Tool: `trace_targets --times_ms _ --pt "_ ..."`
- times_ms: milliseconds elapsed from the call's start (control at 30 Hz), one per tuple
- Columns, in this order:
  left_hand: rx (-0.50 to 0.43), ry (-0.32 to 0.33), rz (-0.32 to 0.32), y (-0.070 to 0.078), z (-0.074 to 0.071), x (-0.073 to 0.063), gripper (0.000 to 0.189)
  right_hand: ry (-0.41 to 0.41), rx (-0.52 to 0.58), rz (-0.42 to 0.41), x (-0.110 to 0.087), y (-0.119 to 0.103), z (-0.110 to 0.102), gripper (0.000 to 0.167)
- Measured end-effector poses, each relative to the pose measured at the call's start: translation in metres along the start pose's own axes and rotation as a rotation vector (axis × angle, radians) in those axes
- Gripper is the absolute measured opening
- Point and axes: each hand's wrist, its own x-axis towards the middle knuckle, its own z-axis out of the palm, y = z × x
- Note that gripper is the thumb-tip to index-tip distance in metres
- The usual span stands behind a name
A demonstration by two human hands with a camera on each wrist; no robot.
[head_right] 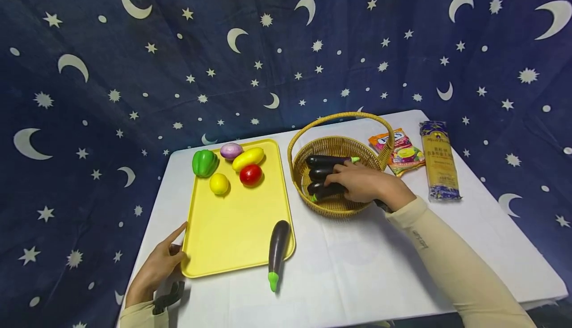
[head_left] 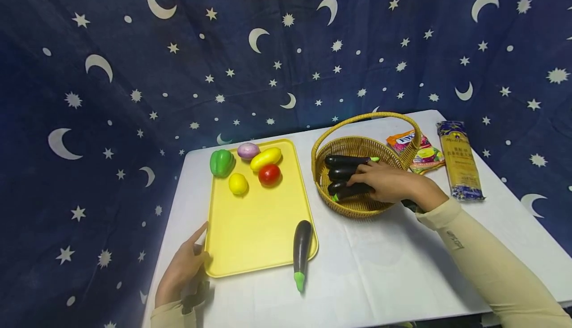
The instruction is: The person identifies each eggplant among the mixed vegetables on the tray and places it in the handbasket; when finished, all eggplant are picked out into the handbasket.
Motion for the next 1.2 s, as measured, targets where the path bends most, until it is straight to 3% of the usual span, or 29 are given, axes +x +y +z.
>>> trace_targets --times_ms 533,1200 --pt "0.002 0.002 0.002 0.001 0.0 -0.001 0.091 -0.135 0.015 0.047 0.02 0.011 0.001 0.053" --pt "-0.022 -0.001 0.006 0.001 0.001 0.0 0.092 -0.247 0.026 0.132 0.019 0.014 0.011 0.06"
